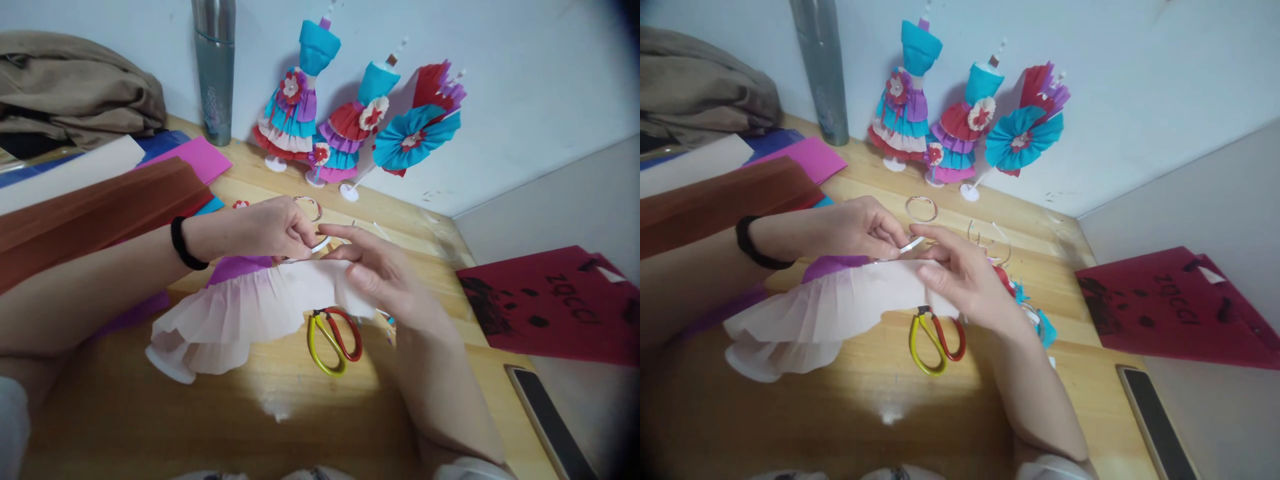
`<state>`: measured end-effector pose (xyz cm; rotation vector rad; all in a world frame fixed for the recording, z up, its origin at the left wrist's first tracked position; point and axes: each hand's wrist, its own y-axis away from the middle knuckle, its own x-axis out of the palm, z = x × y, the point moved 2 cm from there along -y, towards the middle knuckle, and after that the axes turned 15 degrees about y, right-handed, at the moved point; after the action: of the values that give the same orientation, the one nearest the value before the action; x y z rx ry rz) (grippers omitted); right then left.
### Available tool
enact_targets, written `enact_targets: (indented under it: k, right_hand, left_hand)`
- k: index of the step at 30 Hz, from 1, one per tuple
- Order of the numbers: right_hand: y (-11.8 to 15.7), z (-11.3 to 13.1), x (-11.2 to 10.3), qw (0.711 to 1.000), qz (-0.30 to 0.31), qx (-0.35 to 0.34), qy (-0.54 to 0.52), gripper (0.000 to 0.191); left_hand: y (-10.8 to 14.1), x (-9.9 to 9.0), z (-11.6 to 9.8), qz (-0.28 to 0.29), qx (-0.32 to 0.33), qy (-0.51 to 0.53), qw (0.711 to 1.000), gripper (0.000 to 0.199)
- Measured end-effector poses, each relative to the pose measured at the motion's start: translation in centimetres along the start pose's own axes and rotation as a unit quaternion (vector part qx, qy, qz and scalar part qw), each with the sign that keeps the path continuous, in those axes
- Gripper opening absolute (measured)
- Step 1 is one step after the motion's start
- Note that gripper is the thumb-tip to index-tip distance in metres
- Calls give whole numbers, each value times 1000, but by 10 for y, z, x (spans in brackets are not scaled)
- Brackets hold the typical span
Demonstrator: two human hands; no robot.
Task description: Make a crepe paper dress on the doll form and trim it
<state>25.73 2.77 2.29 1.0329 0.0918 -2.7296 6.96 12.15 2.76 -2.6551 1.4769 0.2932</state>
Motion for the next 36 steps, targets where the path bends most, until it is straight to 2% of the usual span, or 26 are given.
enact_targets:
  k: [3,5,10,14,20,28,32,36]
  right_hand:
    - [-8,-9,1,997,-23,48,-57,52]
    - [-14,-14,7,993,-30,68,-89,45]
    - [-21,-20,20,975,-78,98,-183,34]
    - [-21,-17,22,958,-108,104,-243,33]
    - [-20,-13,19,948,-122,109,-273,31]
    - [-19,-14,16,948,-115,88,-284,24]
    - [-20,-12,15,944,-110,61,-304,19]
    - [-18,-15,14,944,-127,61,-297,19]
  left_hand:
    - [0,1,-1,28,-24,1,999,20]
    - [0,1,-2,23,-8,-3,1000,19]
    - [-3,1,1,21,-15,-2,1000,22]
    - [-6,-1,6,48,-26,22,998,30]
    - [-5,-5,3,84,5,-2,996,38]
    - [-10,-10,12,124,17,38,991,35]
    - [-11,-12,16,127,3,64,990,32]
    - [-12,-14,17,129,-17,72,989,33]
